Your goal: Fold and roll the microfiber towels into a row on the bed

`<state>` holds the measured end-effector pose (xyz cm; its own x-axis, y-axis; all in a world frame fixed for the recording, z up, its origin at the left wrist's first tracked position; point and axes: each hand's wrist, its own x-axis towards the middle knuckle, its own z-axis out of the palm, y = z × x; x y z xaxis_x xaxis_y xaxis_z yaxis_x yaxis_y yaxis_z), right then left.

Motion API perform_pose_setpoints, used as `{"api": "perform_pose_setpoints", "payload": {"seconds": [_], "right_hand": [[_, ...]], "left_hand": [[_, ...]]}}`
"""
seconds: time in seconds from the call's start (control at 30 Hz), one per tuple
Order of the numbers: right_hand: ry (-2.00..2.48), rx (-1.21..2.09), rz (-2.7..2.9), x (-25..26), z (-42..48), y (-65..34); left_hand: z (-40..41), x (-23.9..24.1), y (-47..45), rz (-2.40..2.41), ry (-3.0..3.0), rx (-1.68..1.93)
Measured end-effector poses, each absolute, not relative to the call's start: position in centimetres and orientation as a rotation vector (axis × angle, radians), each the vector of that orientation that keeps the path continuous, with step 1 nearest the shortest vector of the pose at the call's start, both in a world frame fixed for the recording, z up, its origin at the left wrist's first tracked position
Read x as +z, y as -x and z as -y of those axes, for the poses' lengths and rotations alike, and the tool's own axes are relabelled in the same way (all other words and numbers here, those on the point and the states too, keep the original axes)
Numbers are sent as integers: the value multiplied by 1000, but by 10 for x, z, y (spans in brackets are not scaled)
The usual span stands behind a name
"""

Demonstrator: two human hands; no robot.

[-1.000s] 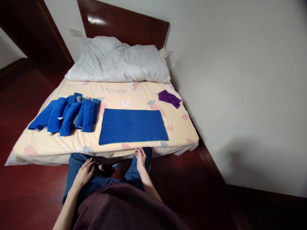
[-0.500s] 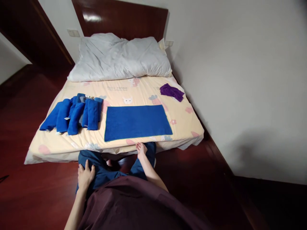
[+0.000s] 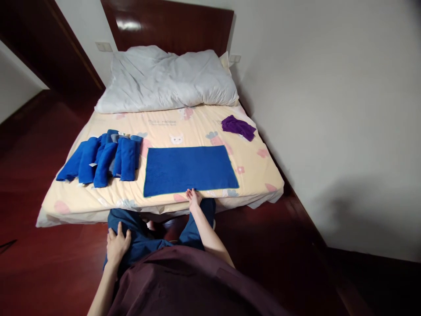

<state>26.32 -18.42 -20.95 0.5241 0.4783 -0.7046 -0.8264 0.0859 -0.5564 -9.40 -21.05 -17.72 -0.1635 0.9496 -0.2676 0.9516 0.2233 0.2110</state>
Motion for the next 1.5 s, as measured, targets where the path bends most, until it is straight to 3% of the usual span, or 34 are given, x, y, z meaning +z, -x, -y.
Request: {"api": "perform_pose_setpoints", "payload": {"seconds": [0.1, 0.23, 0.47, 0.63, 0.83, 1.1, 1.5], "right_hand": [[1072, 1005, -379, -215, 183, -263], [1067, 988, -381, -225, 185, -261], [1091, 951, -428, -233, 185, -261], [1115, 967, -459, -240, 189, -262], [1149, 942, -529, -241, 191, -266], [1291, 1040, -475, -242, 192, -269], [1470, 1043, -305, -235, 194, -265]], "left_hand": [[195, -171, 88, -2187, -1839, -44], [149, -147, 56, -1812, -1979, -6], [22, -100, -107, -1333, -2343, 386], [-84, -92, -243, -1196, -2617, -32], [-146, -129, -345, -1169, -2552, -213], [-163, -166, -384, -1209, -2466, -254], [-179, -153, -394, -1309, -2299, -248]]}}
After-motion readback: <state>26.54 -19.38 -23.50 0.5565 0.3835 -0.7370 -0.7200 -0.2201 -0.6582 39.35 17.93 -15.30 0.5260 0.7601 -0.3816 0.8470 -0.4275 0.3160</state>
